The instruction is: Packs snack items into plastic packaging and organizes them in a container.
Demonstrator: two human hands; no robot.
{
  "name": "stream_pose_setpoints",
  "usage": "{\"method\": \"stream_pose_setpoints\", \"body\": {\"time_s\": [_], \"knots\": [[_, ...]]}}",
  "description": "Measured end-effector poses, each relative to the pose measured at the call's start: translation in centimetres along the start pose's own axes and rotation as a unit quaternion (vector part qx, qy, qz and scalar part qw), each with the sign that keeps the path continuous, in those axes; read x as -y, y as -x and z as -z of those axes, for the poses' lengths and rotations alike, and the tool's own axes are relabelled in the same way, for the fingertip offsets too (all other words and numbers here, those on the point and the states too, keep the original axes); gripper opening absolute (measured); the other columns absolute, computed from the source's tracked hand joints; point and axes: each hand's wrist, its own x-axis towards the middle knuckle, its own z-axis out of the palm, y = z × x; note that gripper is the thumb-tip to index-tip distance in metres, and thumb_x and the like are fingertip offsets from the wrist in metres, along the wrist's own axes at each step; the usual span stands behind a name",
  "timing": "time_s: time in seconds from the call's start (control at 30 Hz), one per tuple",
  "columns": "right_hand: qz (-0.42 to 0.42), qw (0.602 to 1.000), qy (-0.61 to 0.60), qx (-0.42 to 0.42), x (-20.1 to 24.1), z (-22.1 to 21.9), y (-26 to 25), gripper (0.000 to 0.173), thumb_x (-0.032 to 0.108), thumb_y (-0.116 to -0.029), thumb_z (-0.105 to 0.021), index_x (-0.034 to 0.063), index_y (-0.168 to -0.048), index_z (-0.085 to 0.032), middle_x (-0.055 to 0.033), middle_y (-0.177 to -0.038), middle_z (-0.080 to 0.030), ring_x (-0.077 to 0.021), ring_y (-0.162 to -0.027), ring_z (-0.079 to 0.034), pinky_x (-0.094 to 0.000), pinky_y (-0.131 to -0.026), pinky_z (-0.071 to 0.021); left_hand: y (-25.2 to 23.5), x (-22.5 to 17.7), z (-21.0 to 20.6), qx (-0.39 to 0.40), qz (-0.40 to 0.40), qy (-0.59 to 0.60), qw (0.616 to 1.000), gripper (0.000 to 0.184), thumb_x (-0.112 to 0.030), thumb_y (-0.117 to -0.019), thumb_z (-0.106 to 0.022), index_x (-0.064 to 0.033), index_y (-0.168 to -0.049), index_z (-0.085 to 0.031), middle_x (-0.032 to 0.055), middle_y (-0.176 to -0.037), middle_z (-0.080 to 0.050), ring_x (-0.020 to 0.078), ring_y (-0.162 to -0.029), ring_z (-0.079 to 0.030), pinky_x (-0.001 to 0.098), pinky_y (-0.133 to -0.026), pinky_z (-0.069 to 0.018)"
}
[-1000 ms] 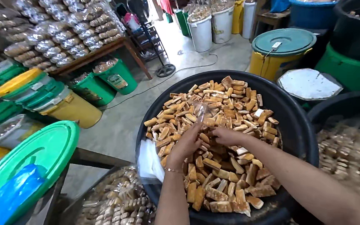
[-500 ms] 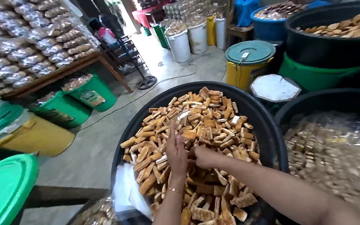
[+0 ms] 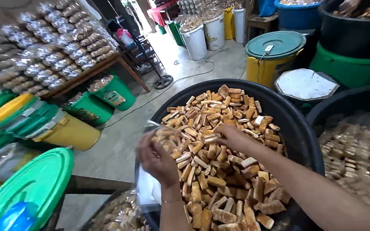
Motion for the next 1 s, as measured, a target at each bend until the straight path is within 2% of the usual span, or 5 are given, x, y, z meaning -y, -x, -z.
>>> {"method": "stream_pose_setpoints", "body": {"time_s": [0.13,0.3,0.77,0.87,1.0], "knots": [[0.113,0.968,-0.2,-0.102,0.4,1.1,1.4,0.033,0.024,-0.1015,-0.062,0.0024,-0.126,-0.065,-0.0066,-0.104,-0.067,-0.0051,-0.083,-0.062,-0.0228,-0.076,-0.0533,0.9,-1.7,-2.3,0.31,0.02,-0.022,0.95,0.028,-0.004,-0.0953,-0.06,0.0036,-0.12,-0.071,0.023,-0.126,-0.067,0.0395,-0.118,-0.063,0.0541,-0.102,-0.0485],[0.122,0.984,-0.019,-0.128,0.9,0.0,1.9,0.035,0.024,-0.0994,-0.065,0.0022,-0.127,-0.067,-0.0162,-0.109,-0.067,-0.0223,-0.09,-0.062,-0.0376,-0.083,-0.0518,1.4,-3.7,-4.0,0.453,0.109,0.051,0.883,0.05,0.007,-0.0882,-0.061,0.0006,-0.138,-0.056,0.0219,-0.142,-0.052,0.0275,-0.124,-0.058,0.0365,-0.1,-0.0513],[0.053,0.994,0.045,-0.083,4.9,1.0,4.2,0.032,0.015,-0.1004,-0.063,-0.0038,-0.126,-0.064,-0.0231,-0.118,-0.067,-0.0356,-0.108,-0.066,-0.051,-0.098,-0.0505,1.6,-3.4,-2.4,0.303,-0.041,0.35,0.886,0.029,-0.01,-0.1001,-0.053,-0.0024,-0.121,-0.072,0.0156,-0.131,-0.063,0.0154,-0.114,-0.063,0.0295,-0.095,-0.0545],[0.163,0.973,-0.001,-0.165,4.4,1.6,5.1,0.031,0.016,-0.0991,-0.063,-0.0012,-0.125,-0.068,-0.0193,-0.112,-0.071,-0.0272,-0.099,-0.069,-0.0437,-0.091,-0.0559,0.5,-0.9,-1.4,0.223,0.177,0.464,0.839,0.039,-0.046,-0.0978,-0.062,-0.0134,-0.117,-0.07,0.0007,-0.131,-0.066,0.0127,-0.12,-0.062,0.0342,-0.103,-0.0512],[0.23,0.968,0.057,-0.086,6.7,1.9,4.5,0.032,0.017,-0.1002,-0.064,0.0013,-0.128,-0.067,-0.0166,-0.101,-0.07,-0.0238,-0.086,-0.066,-0.0411,-0.082,-0.0557,0.2,-0.7,-1.4,0.29,0.418,0.505,0.698,0.03,-0.022,-0.1071,-0.038,-0.0031,-0.123,-0.055,0.0059,-0.1,-0.072,0.0143,-0.085,-0.072,0.0323,-0.078,-0.0614]]}}
